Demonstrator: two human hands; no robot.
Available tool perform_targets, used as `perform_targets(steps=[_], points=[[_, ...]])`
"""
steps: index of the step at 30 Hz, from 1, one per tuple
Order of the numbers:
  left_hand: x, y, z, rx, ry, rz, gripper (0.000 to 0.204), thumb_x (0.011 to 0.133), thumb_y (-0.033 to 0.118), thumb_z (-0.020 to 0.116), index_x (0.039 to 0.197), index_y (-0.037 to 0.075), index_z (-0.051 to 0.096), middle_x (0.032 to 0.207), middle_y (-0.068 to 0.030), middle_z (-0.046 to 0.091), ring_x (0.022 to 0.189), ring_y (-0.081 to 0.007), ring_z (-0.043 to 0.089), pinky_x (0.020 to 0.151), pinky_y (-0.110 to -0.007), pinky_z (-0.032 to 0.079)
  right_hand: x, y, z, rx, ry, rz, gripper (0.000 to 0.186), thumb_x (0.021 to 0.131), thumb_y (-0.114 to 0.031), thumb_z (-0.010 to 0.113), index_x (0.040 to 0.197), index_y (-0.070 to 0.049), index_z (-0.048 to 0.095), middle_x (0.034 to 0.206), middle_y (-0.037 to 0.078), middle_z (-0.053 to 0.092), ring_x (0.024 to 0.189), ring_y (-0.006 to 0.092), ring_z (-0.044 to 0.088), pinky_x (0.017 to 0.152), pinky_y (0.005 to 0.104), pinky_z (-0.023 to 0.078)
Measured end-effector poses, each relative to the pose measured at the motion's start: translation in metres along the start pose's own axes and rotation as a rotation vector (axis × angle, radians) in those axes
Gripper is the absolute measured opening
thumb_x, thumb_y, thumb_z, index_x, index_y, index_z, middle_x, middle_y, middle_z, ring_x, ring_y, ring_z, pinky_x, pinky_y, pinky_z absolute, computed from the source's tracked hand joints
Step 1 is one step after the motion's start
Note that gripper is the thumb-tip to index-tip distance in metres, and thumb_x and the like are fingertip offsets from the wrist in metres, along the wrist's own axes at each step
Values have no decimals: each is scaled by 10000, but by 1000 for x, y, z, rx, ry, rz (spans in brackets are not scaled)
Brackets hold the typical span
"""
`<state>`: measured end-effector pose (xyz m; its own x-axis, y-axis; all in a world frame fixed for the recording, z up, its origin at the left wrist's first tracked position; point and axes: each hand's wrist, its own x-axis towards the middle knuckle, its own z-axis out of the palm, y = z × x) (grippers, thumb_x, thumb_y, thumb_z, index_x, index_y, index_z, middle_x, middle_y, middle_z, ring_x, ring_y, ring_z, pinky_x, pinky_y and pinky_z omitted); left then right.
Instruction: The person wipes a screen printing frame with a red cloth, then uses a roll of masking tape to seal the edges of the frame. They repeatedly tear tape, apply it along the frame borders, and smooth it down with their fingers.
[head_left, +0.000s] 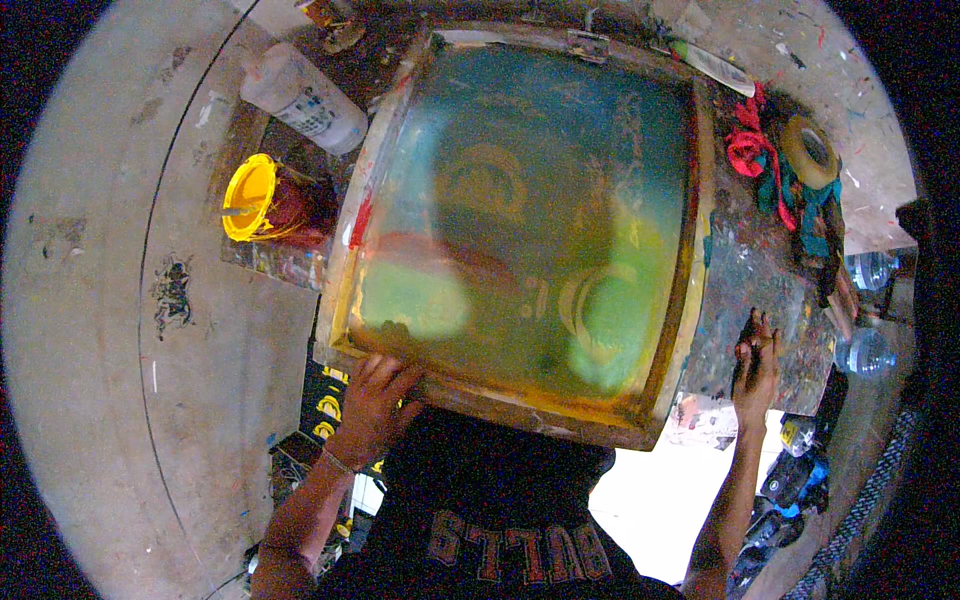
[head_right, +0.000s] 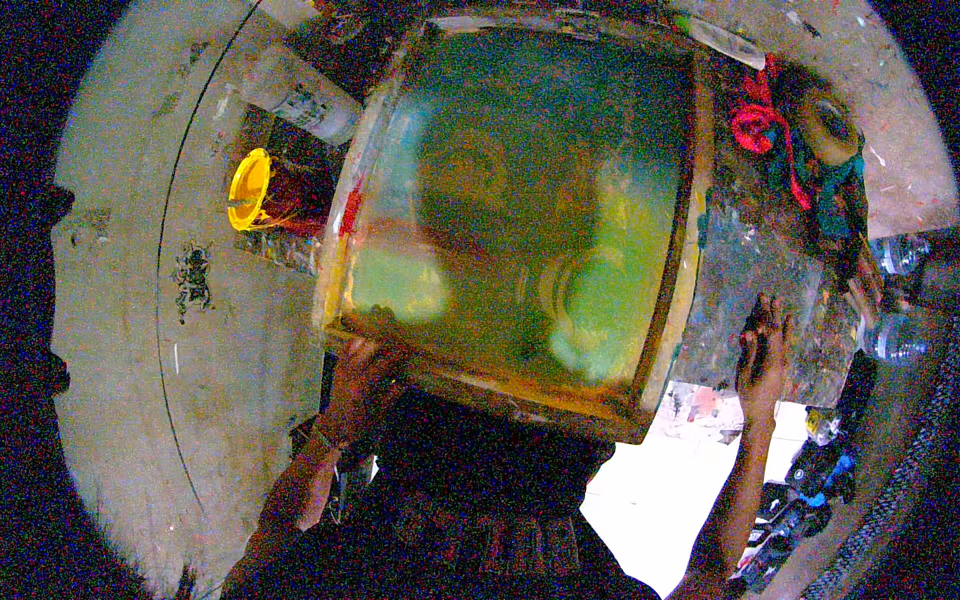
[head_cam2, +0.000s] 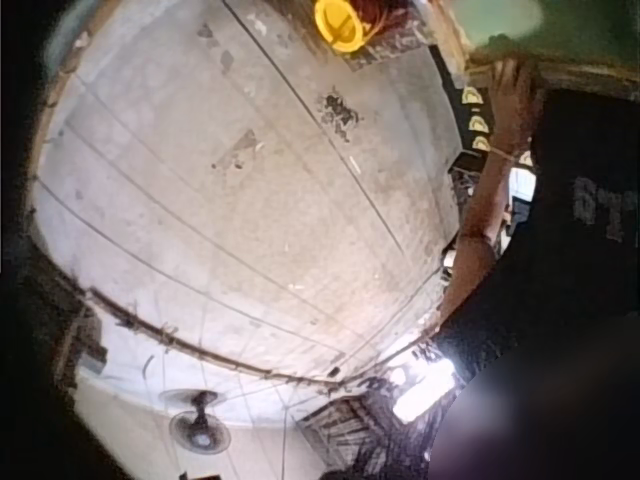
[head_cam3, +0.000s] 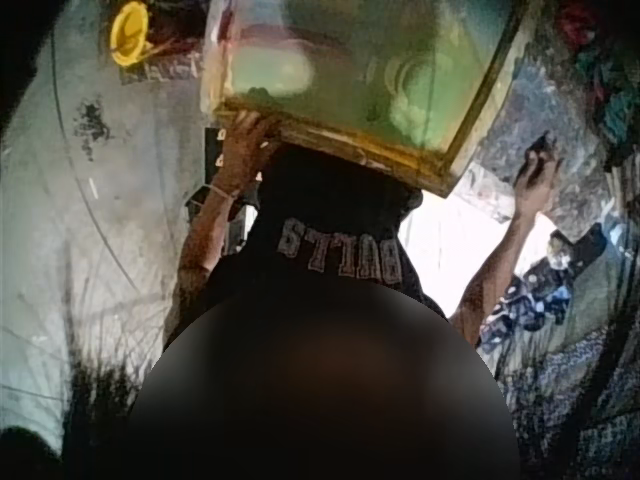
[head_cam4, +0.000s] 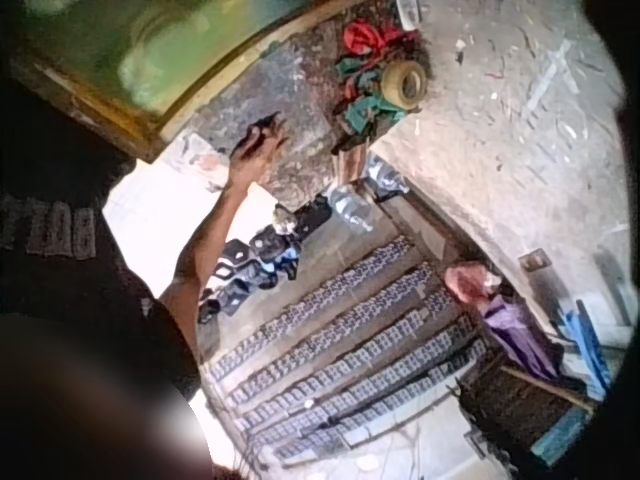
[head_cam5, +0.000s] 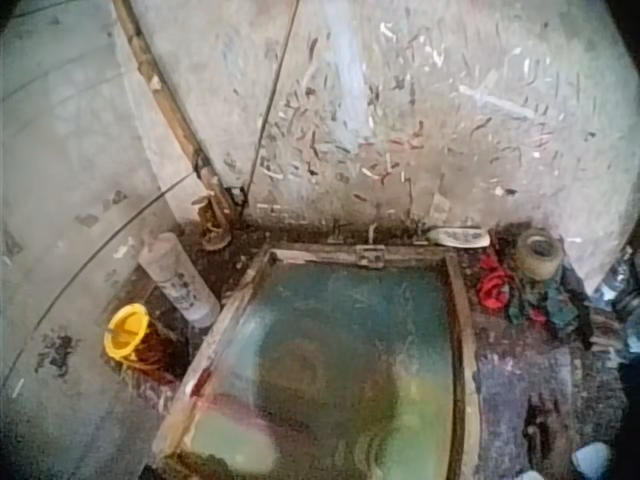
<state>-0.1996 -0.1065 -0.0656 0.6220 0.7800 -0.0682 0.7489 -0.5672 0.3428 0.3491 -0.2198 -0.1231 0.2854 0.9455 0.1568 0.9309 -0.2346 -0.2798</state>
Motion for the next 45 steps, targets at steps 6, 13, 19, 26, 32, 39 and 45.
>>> perform_targets(steps=[6,13,19,26,32,39,45], points=[[1,0,1,-2,18,-6,476,763,242,785,1192,102,632,1065,-109,575,1068,-334,533,984,-468,427,-3,2,2,20,-2,71,463,1037,-193,489,1492,-128,424,1520,167,448,1457,414,310,1158,479,302],[6,1,-6,6,-9,26,487,746,256,800,1174,85,640,1015,-111,583,1023,-341,550,912,-464,449,-1,-6,2,16,3,164,418,1029,-157,496,1438,-73,486,1470,177,507,1388,439,402,1166,471,292],[11,-9,-7,-89,129,154,431,727,243,811,1086,51,671,1012,-123,612,992,-353,573,894,-475,457,5,-12,-5,46,-2,136,440,1001,-155,546,1433,-92,492,1421,178,552,1329,449,461,1135,493,337],[7,-23,9,-120,159,202,459,733,257,812,1121,70,655,1092,-122,616,1064,-358,565,999,-527,422,4,-18,-8,-30,-3,131,412,1002,-149,522,1406,-64,513,1414,182,550,1263,406,534,1087,431,404],[0,-26,24,-190,129,146,520,736,278,809,1193,95,641,1147,-128,601,1139,-375,538,1052,-570,378,6,-22,-8,-4,59,35,432,987,-153,525,1413,-81,509,1380,208,568,1262,427,528,1048,464,438],[-1,-24,17,-164,122,161,537,763,301,784,1233,93,627,1154,-139,586,1172,-385,510,1065,-550,367,8,-23,-13,81,13,55,403,1031,-220,481,1392,-43,503,1383,217,557,1252,408,553,1052,440,432],[2,-21,11,-158,89,157,504,770,291,775,1211,93,632,1132,-137,595,1116,-384,532,1040,-546,389,5,-20,-8,-3,-2,46,415,1030,-244,494,1395,-48,498,1425,206,531,1274,407,542,1063,428,429]])
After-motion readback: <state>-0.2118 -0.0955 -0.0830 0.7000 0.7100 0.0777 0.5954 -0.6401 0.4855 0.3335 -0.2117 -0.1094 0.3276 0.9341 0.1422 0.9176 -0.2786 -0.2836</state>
